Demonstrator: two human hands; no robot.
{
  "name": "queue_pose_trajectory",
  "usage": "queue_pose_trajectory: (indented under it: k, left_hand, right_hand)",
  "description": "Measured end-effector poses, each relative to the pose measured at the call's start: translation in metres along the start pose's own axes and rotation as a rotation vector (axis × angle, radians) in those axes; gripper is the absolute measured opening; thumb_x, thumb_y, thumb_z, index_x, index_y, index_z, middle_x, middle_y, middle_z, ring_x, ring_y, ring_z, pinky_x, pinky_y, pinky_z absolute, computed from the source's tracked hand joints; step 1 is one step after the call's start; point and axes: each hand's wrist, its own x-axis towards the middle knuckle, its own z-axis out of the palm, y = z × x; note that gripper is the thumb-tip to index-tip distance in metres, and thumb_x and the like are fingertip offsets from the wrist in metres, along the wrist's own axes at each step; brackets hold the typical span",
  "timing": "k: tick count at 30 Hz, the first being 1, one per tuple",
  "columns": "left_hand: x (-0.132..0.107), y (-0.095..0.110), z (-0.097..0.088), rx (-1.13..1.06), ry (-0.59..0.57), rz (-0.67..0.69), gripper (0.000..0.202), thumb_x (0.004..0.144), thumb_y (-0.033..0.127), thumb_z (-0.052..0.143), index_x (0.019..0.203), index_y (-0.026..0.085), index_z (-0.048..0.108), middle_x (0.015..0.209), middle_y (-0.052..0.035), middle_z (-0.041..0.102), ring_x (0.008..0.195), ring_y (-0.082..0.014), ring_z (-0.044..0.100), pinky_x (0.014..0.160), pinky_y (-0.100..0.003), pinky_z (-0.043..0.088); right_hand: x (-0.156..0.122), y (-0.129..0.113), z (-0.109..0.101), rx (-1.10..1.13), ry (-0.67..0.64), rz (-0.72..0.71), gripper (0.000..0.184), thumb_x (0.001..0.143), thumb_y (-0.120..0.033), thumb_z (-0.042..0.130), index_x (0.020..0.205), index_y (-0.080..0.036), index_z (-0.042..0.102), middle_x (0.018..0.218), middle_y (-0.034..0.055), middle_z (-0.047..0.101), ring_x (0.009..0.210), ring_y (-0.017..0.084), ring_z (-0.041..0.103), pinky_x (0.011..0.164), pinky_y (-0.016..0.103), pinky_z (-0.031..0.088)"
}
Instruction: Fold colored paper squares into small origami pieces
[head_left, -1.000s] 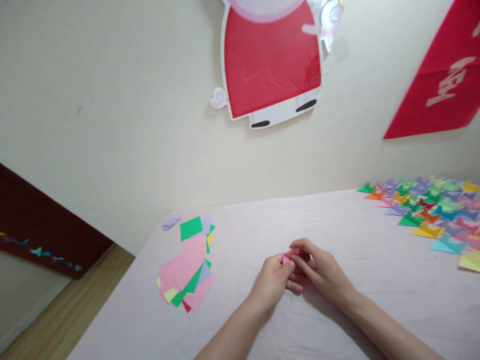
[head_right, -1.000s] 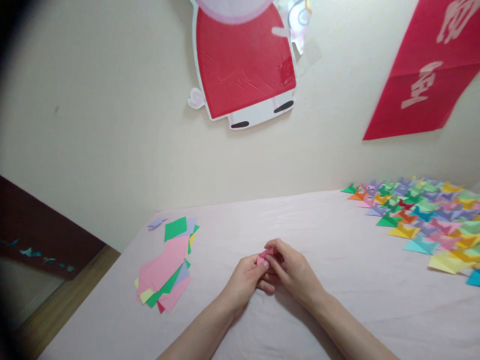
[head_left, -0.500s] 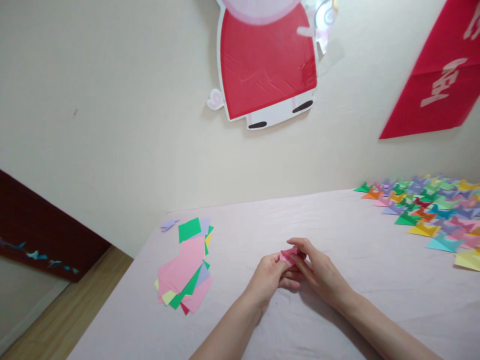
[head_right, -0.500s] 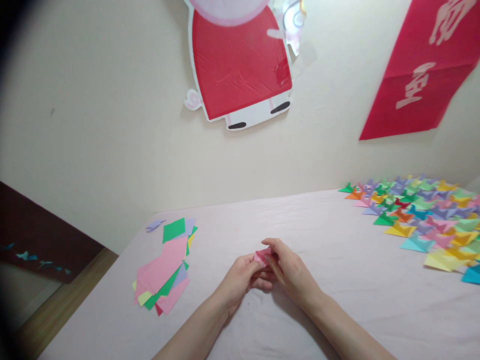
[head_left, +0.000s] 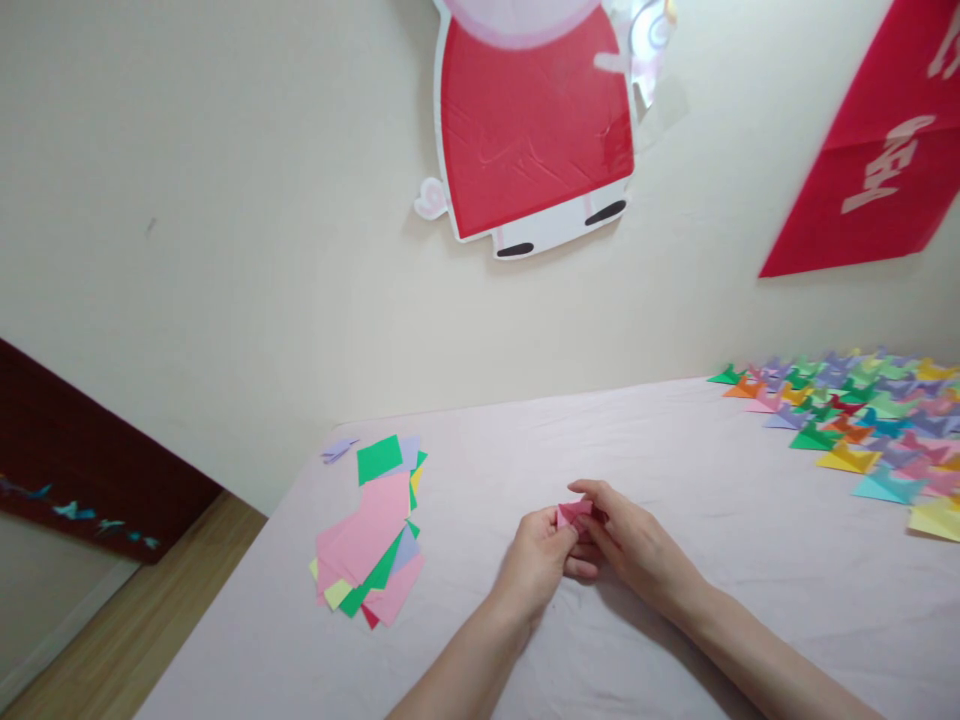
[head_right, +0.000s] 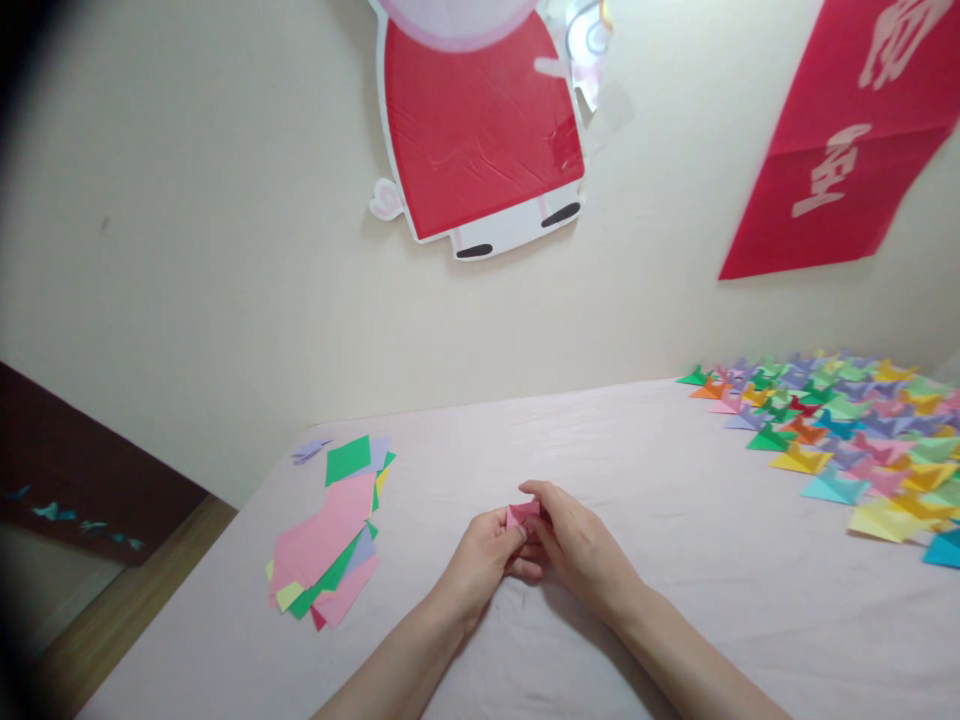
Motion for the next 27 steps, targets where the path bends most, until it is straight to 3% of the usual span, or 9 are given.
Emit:
queue_pose_trajectory:
  k: [4, 7, 12, 14, 19, 27]
  left_hand:
    - [0.000, -0.001, 0.002, 0.014, -0.002, -0.004, 0.058, 0.072, 0.060, 0.067, 0.095, 0.008, 0.064, 0.081, -0.0140, 0.072, 0.071, -0.0199, 0.069, 0.059, -0.024, 0.047]
    - [-0.002, 0.001, 0.003, 0.021, -0.011, -0.002, 0.056, 0.072, 0.059, 0.066, 0.096, 0.008, 0.066, 0.082, -0.0142, 0.072, 0.073, -0.0211, 0.070, 0.060, -0.025, 0.048]
    - [-0.003, 0.003, 0.005, 0.037, -0.026, 0.014, 0.042, 0.073, 0.047, 0.063, 0.090, 0.010, 0.068, 0.081, -0.0113, 0.072, 0.068, -0.0184, 0.068, 0.058, -0.023, 0.046]
    - [-0.003, 0.002, 0.004, 0.051, -0.033, 0.016, 0.039, 0.073, 0.045, 0.062, 0.087, 0.010, 0.068, 0.080, -0.0106, 0.072, 0.065, -0.0174, 0.067, 0.057, -0.023, 0.046]
    - [-0.003, 0.003, 0.003, 0.070, -0.072, 0.000, 0.035, 0.071, 0.039, 0.060, 0.089, 0.010, 0.069, 0.081, -0.0103, 0.072, 0.067, -0.0175, 0.067, 0.056, -0.023, 0.046]
    - [-0.007, 0.015, 0.001, 0.059, -0.176, -0.043, 0.040, 0.076, 0.046, 0.061, 0.092, 0.011, 0.071, 0.079, -0.0113, 0.073, 0.066, -0.0174, 0.068, 0.057, -0.023, 0.046]
  right_hand:
    - [-0.001, -0.001, -0.006, 0.021, -0.021, 0.044, 0.027, 0.097, -0.029, 0.035, 0.116, -0.022, 0.053, 0.070, 0.0003, 0.068, 0.057, 0.016, 0.065, 0.055, 0.025, 0.050]
    - [-0.002, -0.002, -0.009, -0.014, -0.003, 0.033, 0.029, 0.100, -0.029, 0.031, 0.116, -0.021, 0.053, 0.064, -0.0021, 0.064, 0.052, 0.015, 0.062, 0.053, 0.024, 0.048]
    - [0.002, -0.007, -0.012, -0.191, 0.080, -0.199, 0.019, 0.092, -0.029, 0.049, 0.105, -0.021, 0.060, 0.082, 0.0050, 0.066, 0.075, 0.020, 0.064, 0.067, 0.030, 0.051]
    - [0.003, -0.010, -0.012, -0.198, 0.054, -0.216, 0.016, 0.091, -0.026, 0.049, 0.100, -0.021, 0.062, 0.084, 0.0061, 0.065, 0.078, 0.021, 0.063, 0.068, 0.030, 0.050]
    - [0.003, -0.011, -0.011, -0.054, -0.043, -0.097, 0.019, 0.090, -0.021, 0.047, 0.088, -0.021, 0.065, 0.077, 0.0027, 0.065, 0.070, 0.017, 0.062, 0.064, 0.027, 0.047]
    - [0.004, -0.013, -0.011, 0.111, -0.010, 0.050, 0.021, 0.081, -0.021, 0.047, 0.075, -0.021, 0.067, 0.064, -0.0010, 0.064, 0.060, 0.015, 0.058, 0.057, 0.025, 0.043]
